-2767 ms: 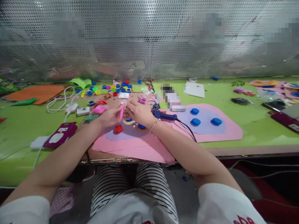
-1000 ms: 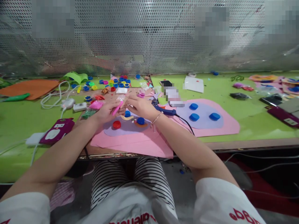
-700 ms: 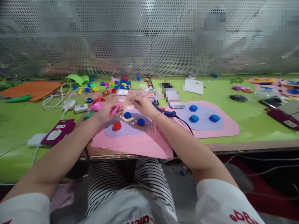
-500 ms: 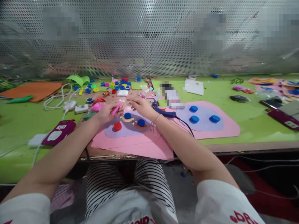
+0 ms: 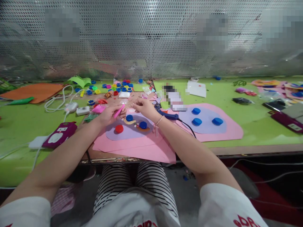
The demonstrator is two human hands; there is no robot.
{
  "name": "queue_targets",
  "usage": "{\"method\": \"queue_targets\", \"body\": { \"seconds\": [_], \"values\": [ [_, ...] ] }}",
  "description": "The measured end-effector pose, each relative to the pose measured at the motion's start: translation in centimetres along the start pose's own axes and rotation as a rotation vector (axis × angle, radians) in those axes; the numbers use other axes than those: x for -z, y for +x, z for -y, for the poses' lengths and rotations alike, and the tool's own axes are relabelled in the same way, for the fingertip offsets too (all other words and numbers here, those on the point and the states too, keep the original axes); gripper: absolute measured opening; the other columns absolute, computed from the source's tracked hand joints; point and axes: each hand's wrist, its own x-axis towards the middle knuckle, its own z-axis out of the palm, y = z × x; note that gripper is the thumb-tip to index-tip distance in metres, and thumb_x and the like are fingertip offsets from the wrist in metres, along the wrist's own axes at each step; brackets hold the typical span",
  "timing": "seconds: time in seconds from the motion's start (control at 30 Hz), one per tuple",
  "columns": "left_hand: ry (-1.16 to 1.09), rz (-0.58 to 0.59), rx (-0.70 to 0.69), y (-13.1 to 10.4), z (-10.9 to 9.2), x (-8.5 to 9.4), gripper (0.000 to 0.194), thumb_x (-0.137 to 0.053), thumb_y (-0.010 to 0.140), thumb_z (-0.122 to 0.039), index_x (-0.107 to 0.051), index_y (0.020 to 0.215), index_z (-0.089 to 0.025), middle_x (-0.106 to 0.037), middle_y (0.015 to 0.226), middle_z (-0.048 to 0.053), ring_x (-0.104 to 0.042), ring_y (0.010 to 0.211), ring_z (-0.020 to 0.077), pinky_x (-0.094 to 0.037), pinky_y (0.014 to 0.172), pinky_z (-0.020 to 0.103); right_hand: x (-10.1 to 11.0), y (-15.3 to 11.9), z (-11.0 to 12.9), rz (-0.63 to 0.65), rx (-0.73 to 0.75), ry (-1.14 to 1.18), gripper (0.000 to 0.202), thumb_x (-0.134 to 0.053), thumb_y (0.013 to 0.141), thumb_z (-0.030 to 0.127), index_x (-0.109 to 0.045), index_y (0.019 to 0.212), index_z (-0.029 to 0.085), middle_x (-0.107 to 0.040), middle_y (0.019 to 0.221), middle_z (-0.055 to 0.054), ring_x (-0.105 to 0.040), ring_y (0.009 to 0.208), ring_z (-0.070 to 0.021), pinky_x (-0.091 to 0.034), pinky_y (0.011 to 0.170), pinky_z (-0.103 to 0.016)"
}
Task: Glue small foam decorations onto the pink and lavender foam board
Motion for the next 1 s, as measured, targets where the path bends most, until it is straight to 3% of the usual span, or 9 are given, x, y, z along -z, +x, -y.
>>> {"method": "queue_targets", "body": {
  "seconds": [0.1, 0.37, 0.47, 0.73, 0.87, 1.0],
  "values": [
    [-0.005, 0.005, -0.004, 0.0, 0.1, 0.1, 0.028, -0.047, 0.084, -0.026, -0.048, 0.057, -0.016, -0.037, 0.057, -0.001, -0.036, 0.051, 0.0095, -0.034, 0.053, 0.025, 0.0, 0.0, 0.2, 0.004, -0.016, 0.019, 0.032, -0.068, 0.075, 0.041, -0.05, 0.062, 0.018, -0.051, 0.05, 0.005, -0.053, 0.048, -0.0073, -0.048, 0.05, -0.021],
    [0.009, 0.034, -0.031, 0.2, 0.3, 0.5, 0.026, -0.05, 0.083, -0.027, -0.046, 0.059, -0.016, -0.04, 0.059, -0.001, -0.036, 0.05, 0.0087, -0.035, 0.053, 0.025, -0.2, 0.2, 0.3, 0.056, -0.14, 0.205, 0.006, -0.065, 0.078, 0.021, -0.064, 0.079, 0.016, -0.067, 0.071, -0.001, -0.063, 0.064, -0.0084, -0.053, 0.064, -0.022],
    [0.05, 0.046, -0.029, 0.2, 0.4, 0.6, 0.026, -0.051, 0.083, -0.03, -0.046, 0.061, -0.017, -0.04, 0.059, -0.001, -0.037, 0.05, 0.0088, -0.036, 0.054, 0.026, -0.2, 0.2, 0.4, 0.051, -0.181, 0.285, 0.007, -0.065, 0.078, 0.019, -0.065, 0.083, 0.016, -0.069, 0.075, -0.001, -0.063, 0.064, -0.0082, -0.054, 0.067, -0.023],
    [0.377, -0.163, -0.18, -0.5, 0.0, -0.6, 0.028, -0.056, 0.084, -0.034, -0.049, 0.061, -0.019, -0.042, 0.05, -0.003, -0.042, 0.053, 0.0102, -0.036, 0.056, 0.024, -0.1, 0.4, -0.1, -0.019, -0.146, 0.368, 0.025, -0.076, 0.068, 0.034, -0.063, 0.08, 0.016, -0.061, 0.061, 0.004, -0.056, 0.055, -0.0059, -0.05, 0.058, -0.019],
    [0.427, -0.203, -0.209, -0.8, -0.4, -1.0, 0.021, -0.059, 0.082, -0.03, -0.051, 0.065, -0.019, -0.045, 0.048, -0.004, -0.039, 0.05, 0.0091, -0.034, 0.056, 0.024, -0.2, 0.4, -0.1, -0.071, -0.162, 0.343, 0.033, -0.073, 0.07, 0.046, -0.061, 0.07, 0.015, -0.061, 0.06, 0.001, -0.053, 0.052, -0.0063, -0.05, 0.054, -0.02],
    [0.463, -0.22, -0.243, -0.7, -0.4, -1.0, 0.019, -0.062, 0.079, -0.029, -0.052, 0.066, -0.019, -0.046, 0.054, -0.003, -0.04, 0.053, 0.0095, -0.033, 0.056, 0.025, -0.2, 0.5, -0.1, -0.072, -0.191, 0.381, 0.032, -0.072, 0.071, 0.045, -0.06, 0.067, 0.015, -0.061, 0.061, 0.0, -0.054, 0.051, -0.0062, -0.05, 0.054, -0.02]
  ]
}}
